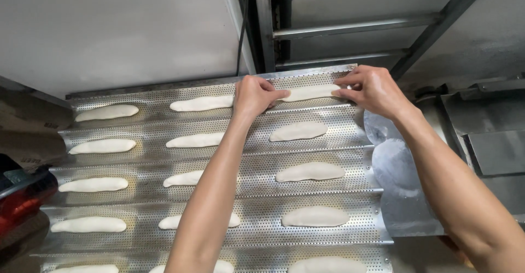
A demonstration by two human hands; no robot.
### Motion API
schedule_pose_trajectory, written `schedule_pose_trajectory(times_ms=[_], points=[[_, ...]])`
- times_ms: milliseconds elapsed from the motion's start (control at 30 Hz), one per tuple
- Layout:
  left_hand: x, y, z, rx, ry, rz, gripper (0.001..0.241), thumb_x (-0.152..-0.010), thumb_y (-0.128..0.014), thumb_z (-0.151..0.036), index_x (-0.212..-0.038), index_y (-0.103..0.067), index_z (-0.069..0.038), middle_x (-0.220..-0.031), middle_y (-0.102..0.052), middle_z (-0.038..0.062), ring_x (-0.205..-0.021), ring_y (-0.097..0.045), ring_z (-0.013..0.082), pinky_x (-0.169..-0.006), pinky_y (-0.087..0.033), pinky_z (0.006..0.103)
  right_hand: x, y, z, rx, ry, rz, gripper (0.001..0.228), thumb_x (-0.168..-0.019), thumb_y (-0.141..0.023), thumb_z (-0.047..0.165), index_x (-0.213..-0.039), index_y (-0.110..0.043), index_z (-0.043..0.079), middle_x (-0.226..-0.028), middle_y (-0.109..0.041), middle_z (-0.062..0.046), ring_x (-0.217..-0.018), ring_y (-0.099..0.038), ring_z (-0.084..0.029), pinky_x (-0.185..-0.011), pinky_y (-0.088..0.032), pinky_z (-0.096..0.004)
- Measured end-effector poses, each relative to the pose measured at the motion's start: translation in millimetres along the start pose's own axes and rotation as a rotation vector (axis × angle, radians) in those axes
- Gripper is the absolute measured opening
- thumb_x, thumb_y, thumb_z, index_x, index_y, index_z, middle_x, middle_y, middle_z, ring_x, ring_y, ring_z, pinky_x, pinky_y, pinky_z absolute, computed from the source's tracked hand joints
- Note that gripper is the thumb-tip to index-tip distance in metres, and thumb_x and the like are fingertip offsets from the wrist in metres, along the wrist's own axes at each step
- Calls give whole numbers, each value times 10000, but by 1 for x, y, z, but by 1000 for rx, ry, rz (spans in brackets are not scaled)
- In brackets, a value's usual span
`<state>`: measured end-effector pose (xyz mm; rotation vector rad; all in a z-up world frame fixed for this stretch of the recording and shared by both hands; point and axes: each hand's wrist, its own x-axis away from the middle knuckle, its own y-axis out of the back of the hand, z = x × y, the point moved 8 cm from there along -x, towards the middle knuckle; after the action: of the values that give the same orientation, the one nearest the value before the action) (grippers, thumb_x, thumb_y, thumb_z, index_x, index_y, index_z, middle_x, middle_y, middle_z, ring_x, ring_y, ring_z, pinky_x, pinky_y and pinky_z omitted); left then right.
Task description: Arranging shaped dough pieces onto baking trays in a bakery kitchen
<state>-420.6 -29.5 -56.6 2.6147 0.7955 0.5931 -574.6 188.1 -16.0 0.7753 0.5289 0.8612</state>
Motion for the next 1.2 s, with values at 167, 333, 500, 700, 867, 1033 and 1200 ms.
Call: schedule_pose_trajectory(times_ms=[167, 333, 500, 700, 867, 1033, 1200], points=[[17, 28, 18, -183, -69, -249, 488, -536, -983, -460, -836, -800, -122, -720, -767, 55, -818, -739, 246, -810, -613, 345, 14, -1, 31, 19, 77, -56, 294, -880, -851, 173, -1144, -800, 55, -1041, -752, -178, -785, -708, -262, -644, -562, -327], [81, 26, 0, 91, -281, -188, 224, -896, -823, -335, -1034, -814, -160, -906, -805, 58, -825, -792, 196, -751, -649, 299, 38, -48, 149, 19, 304, 221, 177, -877, -778, 134, -1024, -807, 40, -975, -776, -155, -877, -749, -271, -765, -609, -325], [103, -2, 5, -23, -209, -6, 282, -970, -642, -392, -1083, -804, -190, -983, -799, 68, -994, -754, 239, -862, -613, 390, 32, -91, 146, 122, 486, 284, 162, -845, -795, 156, -983, -794, 70, -929, -765, -94, -884, -725, -234, -799, -591, -340], [107, -29, -2, 67, -114, 181, 520, -919, -640, -484, -1177, -764, -49, -1149, -757, 202, -1124, -709, 354, -980, -566, 430, 52, -42, 125, 14, 267, 309, 305, -833, -797, 131, -1107, -758, 5, -1048, -736, -188, -1029, -712, -367, -891, -573, -458], [101, -25, -7, 53, -247, 110, 375, -817, -866, -286, -1105, -793, -56, -1135, -776, 170, -1162, -701, 356, -1034, -531, 414, 57, -43, 95, 19, 82, 266, 354, -835, -796, 69, -1179, -751, -4, -1058, -730, -220, -998, -720, -364, -840, -604, -439], [107, -17, -28, 503, -183, 218, 433, -863, -846, -270, -1197, -745, -13, -1202, -727, 244, -1098, -710, 285, -935, -613, 328, 66, -39, 58, -729, -87, 181, 492, -891, -738, 60, -1367, -631, -7, -1257, -654, -163, -1108, -633, -244, -920, -584, -398], [99, -15, 8, 446, -64, 254, 353, -911, -771, -108, -1240, -713, 7, -1188, -733, 233, -1050, -733, 269, -884, -639, 301, 79, -26, 17, -457, -138, 54, 339, -888, -790, 86, -1221, -746, 39, -1107, -751, -188, -908, -733, -249, -738, -599, -325]])
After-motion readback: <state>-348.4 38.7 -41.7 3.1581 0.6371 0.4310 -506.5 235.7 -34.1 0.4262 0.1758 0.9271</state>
